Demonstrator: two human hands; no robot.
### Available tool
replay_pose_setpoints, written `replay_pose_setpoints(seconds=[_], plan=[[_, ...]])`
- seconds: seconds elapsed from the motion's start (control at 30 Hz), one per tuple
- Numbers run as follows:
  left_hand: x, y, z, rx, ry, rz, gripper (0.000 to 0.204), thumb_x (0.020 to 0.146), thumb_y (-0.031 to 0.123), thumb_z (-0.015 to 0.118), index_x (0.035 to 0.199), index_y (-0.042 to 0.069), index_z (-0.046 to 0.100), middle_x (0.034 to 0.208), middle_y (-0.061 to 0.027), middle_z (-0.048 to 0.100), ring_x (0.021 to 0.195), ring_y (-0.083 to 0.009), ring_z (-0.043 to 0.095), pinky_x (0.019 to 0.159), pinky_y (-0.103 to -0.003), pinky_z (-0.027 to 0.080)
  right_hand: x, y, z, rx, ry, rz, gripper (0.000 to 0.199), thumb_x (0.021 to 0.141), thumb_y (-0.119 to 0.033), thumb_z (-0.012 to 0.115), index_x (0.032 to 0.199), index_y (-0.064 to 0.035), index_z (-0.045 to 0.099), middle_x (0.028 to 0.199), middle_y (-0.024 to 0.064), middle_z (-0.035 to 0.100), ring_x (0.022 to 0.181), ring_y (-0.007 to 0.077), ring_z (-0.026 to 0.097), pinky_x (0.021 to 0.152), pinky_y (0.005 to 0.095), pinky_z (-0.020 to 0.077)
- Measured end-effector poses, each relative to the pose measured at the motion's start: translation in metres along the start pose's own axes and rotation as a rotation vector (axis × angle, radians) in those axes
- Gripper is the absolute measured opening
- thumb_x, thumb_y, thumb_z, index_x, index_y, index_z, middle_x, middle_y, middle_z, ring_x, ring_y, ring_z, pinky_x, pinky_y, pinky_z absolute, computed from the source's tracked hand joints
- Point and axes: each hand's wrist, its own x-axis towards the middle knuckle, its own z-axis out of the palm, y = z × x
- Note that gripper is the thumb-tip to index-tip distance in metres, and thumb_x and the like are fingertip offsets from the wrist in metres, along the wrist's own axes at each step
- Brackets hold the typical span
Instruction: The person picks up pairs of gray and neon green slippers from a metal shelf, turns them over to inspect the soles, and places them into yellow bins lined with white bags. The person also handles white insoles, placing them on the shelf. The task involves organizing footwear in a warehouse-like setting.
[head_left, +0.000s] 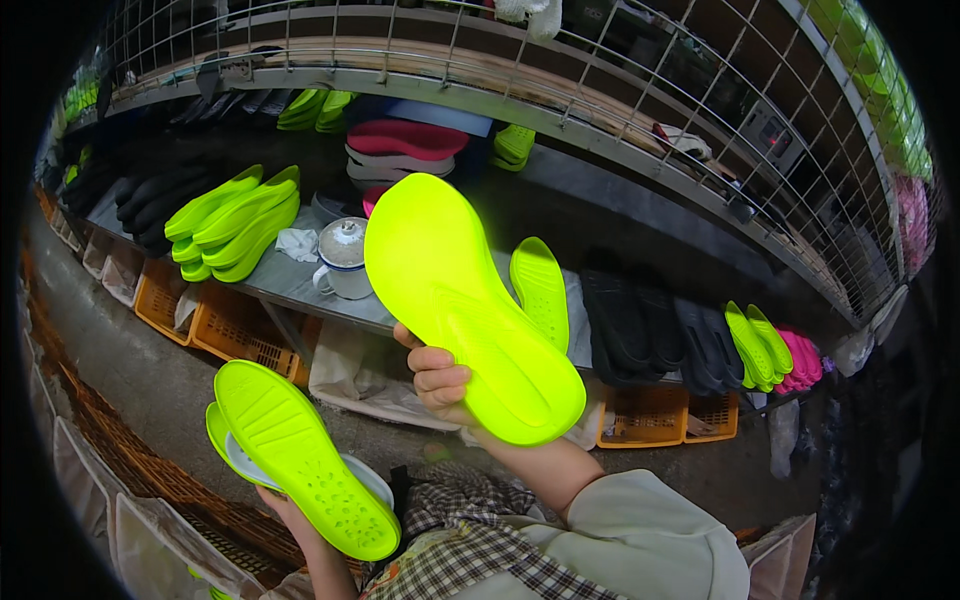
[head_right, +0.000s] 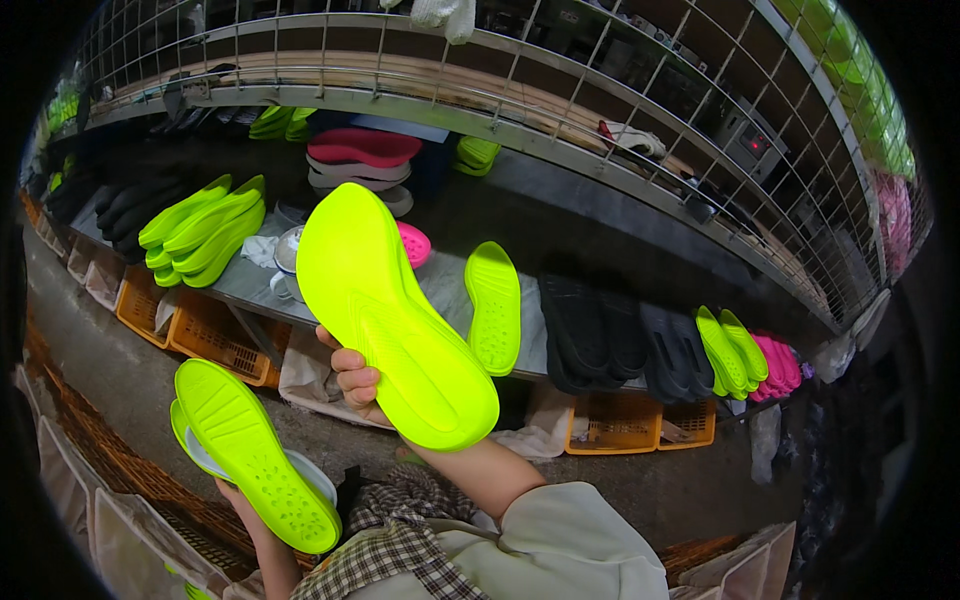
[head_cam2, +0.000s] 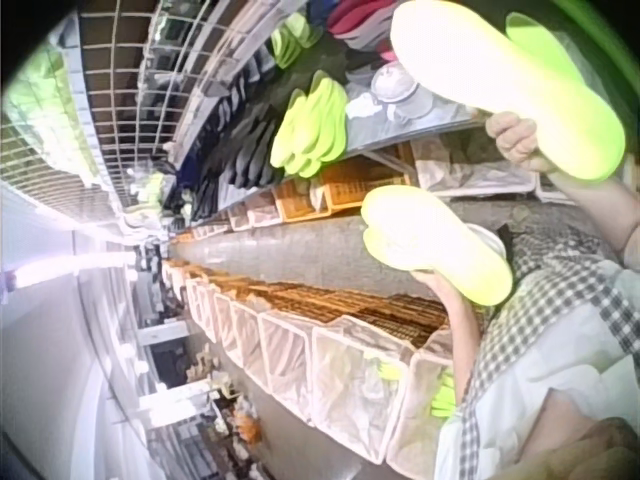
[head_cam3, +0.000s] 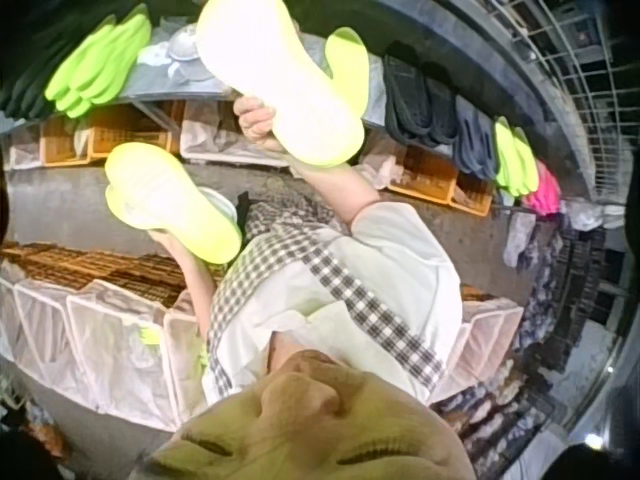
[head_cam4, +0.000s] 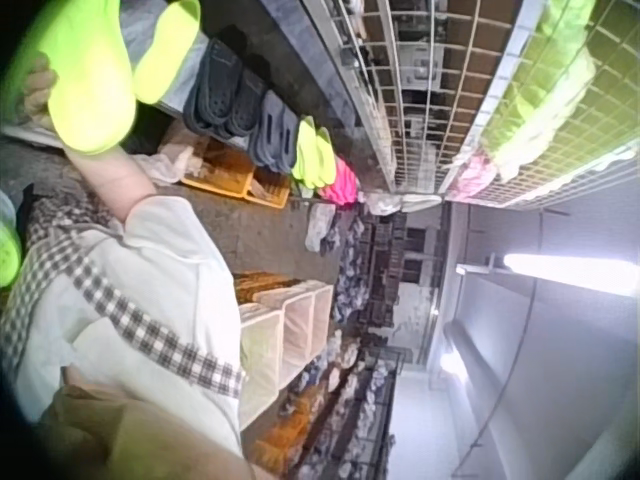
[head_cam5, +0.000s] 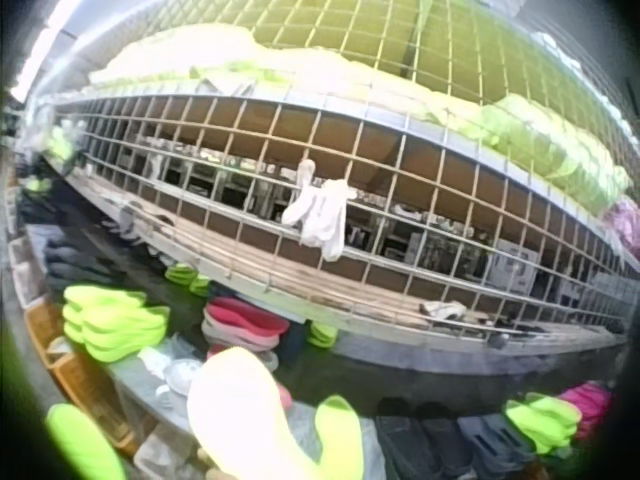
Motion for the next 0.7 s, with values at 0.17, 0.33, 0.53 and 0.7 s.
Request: replay_pose_setpoints(seconds=[0.17,0.33,0.53,0.7], plan=[[0.0005,-0.0037,-0.0029,-0.008,-0.033,0.03,0.077,0.09,0.019,0.055,0.145,0.011,0.001,0.126,-0.0211,0.044,0.096,-0.0269,0.06,0.074,-0.037,0.053,0.0006,-0.0003,-0.0033,0.002,-0.085,-0.011,0.068,0.085,-0.038,0.059,0.129,0.0061,0.032,0.083,0.0123,0.052,0.064,0.0199,0.057,0.059,0.032,0.051],[-0.0005,-0.0025,-0.0026,-0.006,-0.046,0.014,0.076,0.091,0.021,0.054,0.145,0.011,0.001,0.126,-0.0215,0.043,0.095,-0.0265,0.061,0.073,-0.036,0.053,0.002,0.0006,-0.0022,-0.009,-0.161,-0.002,0.065,0.086,-0.039,0.057,0.125,0.0077,0.035,0.076,0.0124,0.051,0.057,0.0188,0.055,0.053,0.0309,0.0509],[-0.0024,0.0012,0.0007,0.056,-0.004,0.005,0.075,0.091,0.024,0.053,0.145,0.011,0.003,0.127,-0.0216,0.043,0.096,-0.0268,0.061,0.073,-0.036,0.053,0.0008,0.0022,0.0,-0.079,-0.18,-0.026,0.062,0.086,-0.042,0.056,0.118,0.0082,0.039,0.071,0.0136,0.052,0.05,0.0174,0.055,0.045,0.0276,0.0487],[0.0002,-0.0021,0.0012,0.065,-0.009,0.036,0.074,0.091,0.024,0.053,0.145,0.012,0.003,0.128,-0.0216,0.042,0.096,-0.0272,0.06,0.074,-0.037,0.053,0.0023,-0.0011,-0.0017,-0.181,-0.267,0.043,0.063,0.086,-0.044,0.055,0.117,0.0077,0.041,0.068,0.0129,0.054,0.044,0.0166,0.053,0.04,0.0267,0.0458]])
